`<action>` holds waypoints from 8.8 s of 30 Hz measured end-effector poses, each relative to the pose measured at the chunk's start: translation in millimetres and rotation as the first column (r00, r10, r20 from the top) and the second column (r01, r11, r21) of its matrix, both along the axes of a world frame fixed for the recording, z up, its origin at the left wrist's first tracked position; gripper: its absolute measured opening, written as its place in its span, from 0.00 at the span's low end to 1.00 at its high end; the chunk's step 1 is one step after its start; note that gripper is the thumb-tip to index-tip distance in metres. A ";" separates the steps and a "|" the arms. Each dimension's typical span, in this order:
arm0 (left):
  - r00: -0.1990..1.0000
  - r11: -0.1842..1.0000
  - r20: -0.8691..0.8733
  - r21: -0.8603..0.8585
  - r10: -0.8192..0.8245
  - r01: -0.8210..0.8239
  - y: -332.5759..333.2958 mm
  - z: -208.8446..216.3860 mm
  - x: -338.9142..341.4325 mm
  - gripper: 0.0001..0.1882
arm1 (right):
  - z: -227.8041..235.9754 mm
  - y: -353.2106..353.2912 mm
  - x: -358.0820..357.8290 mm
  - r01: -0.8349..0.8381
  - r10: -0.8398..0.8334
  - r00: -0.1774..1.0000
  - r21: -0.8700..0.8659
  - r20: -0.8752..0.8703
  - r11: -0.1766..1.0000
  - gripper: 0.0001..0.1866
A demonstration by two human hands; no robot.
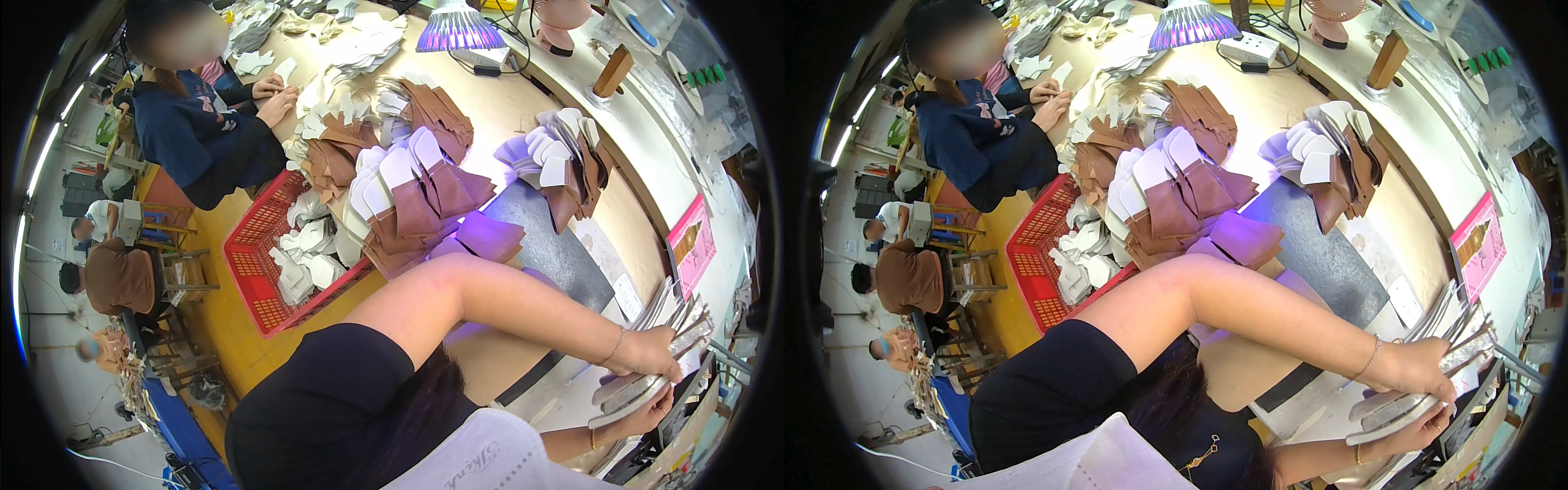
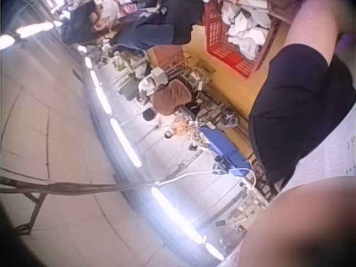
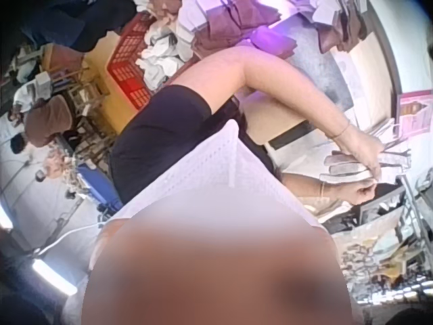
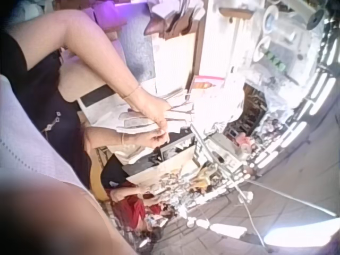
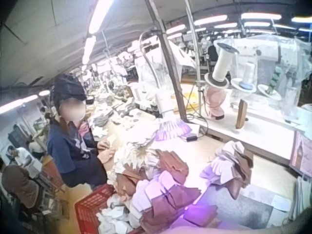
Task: The person repeatedly wraps a white strap around a beige shoe last, then uses a small brush to apply adhesive to a white fabric piece on the table. The person handles multiple shoe components and tools while seated at a workbench in a busy workshop.
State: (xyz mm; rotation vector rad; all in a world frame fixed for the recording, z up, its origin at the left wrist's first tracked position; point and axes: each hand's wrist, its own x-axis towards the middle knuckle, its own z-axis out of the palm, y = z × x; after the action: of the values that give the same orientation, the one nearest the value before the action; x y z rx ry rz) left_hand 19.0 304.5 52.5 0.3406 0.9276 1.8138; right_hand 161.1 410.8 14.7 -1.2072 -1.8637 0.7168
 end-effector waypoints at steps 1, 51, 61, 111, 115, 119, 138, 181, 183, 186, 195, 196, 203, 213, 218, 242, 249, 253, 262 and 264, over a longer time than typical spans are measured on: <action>0.999 0.998 -0.033 -0.064 0.002 -0.004 2.5 -9.5 3.8 0.28 | -7.8 12.6 4.1 -0.017 0.002 0.994 0.136 0.108 0.991 0.19; 0.962 0.977 -0.179 -0.021 0.207 -0.214 -18.8 -31.3 -30.4 0.13 | -176.8 40.8 -5.9 0.076 -0.106 0.994 0.491 0.034 0.868 0.37; 0.960 0.954 -0.066 0.148 0.272 -0.260 -28.2 -14.9 -33.8 0.17 | -142.4 10.7 -15.5 0.128 -0.138 0.990 0.373 -0.001 0.919 0.21; 0.914 0.988 -0.404 0.119 -0.040 0.096 -23.1 -22.2 -12.6 0.22 | -61.0 46.0 -1.4 -0.411 0.083 0.651 -0.258 -0.754 0.875 0.24; 0.936 0.958 -0.334 0.212 -0.113 0.192 -22.7 -20.0 -10.7 0.19 | -50.6 1.5 -12.4 -0.478 0.225 0.661 -0.171 -0.716 0.861 0.39; 0.914 0.944 -0.321 0.132 -0.248 0.303 -22.7 -21.3 -14.4 0.17 | -26.8 -30.6 -22.7 -0.370 0.104 0.759 -0.295 -0.642 0.881 0.40; 0.830 0.816 0.046 0.218 -0.556 0.535 -28.0 -14.9 -43.5 0.13 | 148.8 10.4 -19.3 -0.994 0.993 -0.088 -0.069 0.078 -0.083 0.19; 0.665 0.653 -0.065 -0.282 -0.744 0.703 -51.2 5.6 -32.4 0.20 | 93.2 -15.3 26.7 -0.885 0.809 0.462 0.138 0.363 0.444 0.29; 0.702 0.703 -0.135 -0.314 -0.699 0.639 -51.0 3.7 -30.6 0.21 | 87.8 -8.8 34.2 -0.864 0.850 0.500 0.163 0.166 0.476 0.31; 0.700 0.731 -0.240 -0.359 -0.673 0.580 -49.8 3.0 -27.7 0.25 | 73.1 0.0 36.0 -0.812 0.809 0.578 0.169 0.105 0.558 0.46; 0.722 0.706 -0.197 -0.484 -0.663 0.517 -47.0 -1.9 -22.6 0.25 | 55.1 -20.8 48.7 -0.835 0.813 0.542 -0.243 -0.213 0.493 0.28; 0.732 0.722 -0.201 -0.461 -0.651 0.516 -44.5 -3.2 -24.5 0.25 | 58.9 -23.5 52.3 -0.823 0.791 0.565 -0.231 -0.233 0.520 0.26; 0.907 0.930 -0.260 -0.254 -0.331 0.266 -34.7 -14.6 -35.6 0.13 | 78.4 -30.0 80.9 -0.842 0.841 0.521 -0.251 -0.144 0.479 0.26; 0.898 0.989 -0.426 -0.042 0.112 -0.143 -32.0 -40.6 -53.1 0.17 | 115.8 140.0 13.9 -0.564 0.566 0.825 0.062 -0.012 0.824 0.24; 0.871 0.976 -0.485 -0.141 0.081 -0.169 -26.5 -38.9 -56.9 0.20 | 129.0 220.0 -50.8 0.050 -0.147 0.981 0.562 0.130 0.826 0.55; 0.349 0.989 -0.929 -0.086 -0.122 0.119 -20.8 -52.1 -41.1 0.09 | -97.6 -94.4 200.2 -0.061 -0.045 0.937 0.291 0.346 0.955 0.18; 0.235 0.986 -0.961 -0.124 -0.148 0.113 -21.0 -49.4 -39.7 0.10 | -93.0 -81.0 182.6 -0.088 -0.009 0.943 0.277 0.331 0.957 0.18; 0.177 0.995 -0.980 -0.074 -0.085 0.069 -19.9 -52.2 -39.5 0.10 | -95.4 -66.6 181.9 -0.054 -0.048 0.939 0.285 0.340 0.957 0.16; 0.307 0.999 -0.951 -0.037 -0.043 0.026 -26.6 -36.6 -28.6 0.10 | -103.9 -38.1 167.6 0.030 -0.102 0.968 0.296 0.230 0.955 0.12; 0.302 0.996 -0.949 -0.088 -0.086 0.006 -28.6 -32.8 -26.8 0.11 | -104.8 -33.7 157.8 0.005 -0.077 0.969 0.294 0.233 0.956 0.12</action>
State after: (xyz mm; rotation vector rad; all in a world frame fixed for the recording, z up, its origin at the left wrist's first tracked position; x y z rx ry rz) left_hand -7.8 275.9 19.7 1.5351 1.7634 1.3800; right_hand 318.9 377.1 -90.1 -1.1756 -2.0509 0.2631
